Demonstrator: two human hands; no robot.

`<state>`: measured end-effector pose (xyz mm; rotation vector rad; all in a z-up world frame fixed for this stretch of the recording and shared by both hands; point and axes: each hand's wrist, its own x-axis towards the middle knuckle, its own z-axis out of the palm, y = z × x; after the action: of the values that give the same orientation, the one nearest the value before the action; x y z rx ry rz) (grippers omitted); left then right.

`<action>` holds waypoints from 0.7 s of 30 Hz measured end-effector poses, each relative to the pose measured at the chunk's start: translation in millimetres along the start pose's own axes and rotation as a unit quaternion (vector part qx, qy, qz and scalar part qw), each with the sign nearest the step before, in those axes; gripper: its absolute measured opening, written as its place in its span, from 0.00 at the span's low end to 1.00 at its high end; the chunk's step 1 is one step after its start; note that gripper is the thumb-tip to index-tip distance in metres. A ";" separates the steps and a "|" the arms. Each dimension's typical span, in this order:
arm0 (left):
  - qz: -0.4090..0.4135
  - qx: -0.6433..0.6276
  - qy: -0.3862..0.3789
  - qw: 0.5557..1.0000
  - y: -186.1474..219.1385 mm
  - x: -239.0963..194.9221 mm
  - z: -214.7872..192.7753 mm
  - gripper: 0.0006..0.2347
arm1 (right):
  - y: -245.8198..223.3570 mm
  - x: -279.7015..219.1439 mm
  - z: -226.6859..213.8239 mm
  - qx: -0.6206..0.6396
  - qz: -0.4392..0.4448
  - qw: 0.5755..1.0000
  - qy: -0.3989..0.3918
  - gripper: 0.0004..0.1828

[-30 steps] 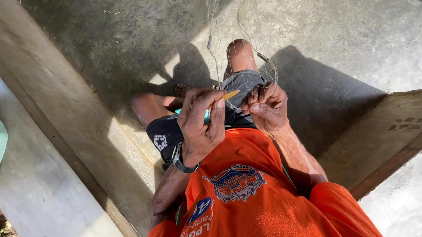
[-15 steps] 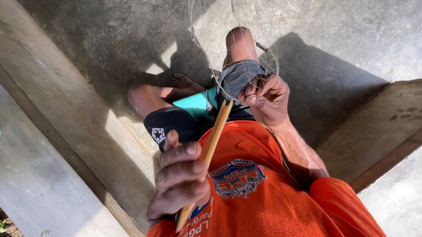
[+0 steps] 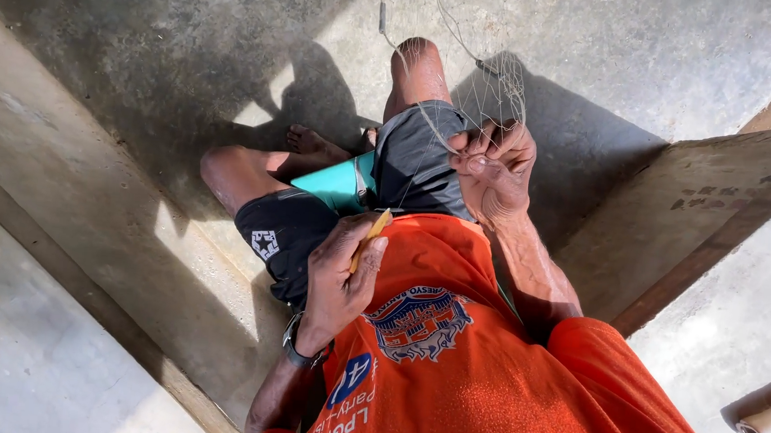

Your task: The person sits cross-legged on a small stool and uses a wooden tool to weave and mend a fishing net. They repeatedly loop and pull the netting material through existing mesh to repair or extend the net structure.

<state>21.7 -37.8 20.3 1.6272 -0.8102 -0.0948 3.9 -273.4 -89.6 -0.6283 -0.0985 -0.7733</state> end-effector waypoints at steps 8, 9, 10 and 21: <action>-0.036 -0.199 -0.037 0.979 3.4 4.6 46.4 0.10 | -21.3 1.8 -0.2 0.002 0.027 1.000 -0.006 0.14; -0.036 -0.204 -0.035 0.978 2.9 11.5 49.9 0.10 | -22.0 0.7 0.3 -0.003 0.028 1.000 -0.008 0.14; -0.016 -0.211 -0.013 0.977 2.9 17.6 53.8 0.09 | -22.5 0.4 1.1 -0.007 0.027 1.000 -0.014 0.15; 0.098 -0.168 -0.087 0.977 10.8 18.0 55.3 0.09 | -32.0 0.8 0.5 -0.027 0.055 0.997 -0.042 0.15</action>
<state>3.4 -94.0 23.2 1.2257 -1.0260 -0.2231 -17.2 -291.0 -73.2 -0.7116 -0.1204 -0.6447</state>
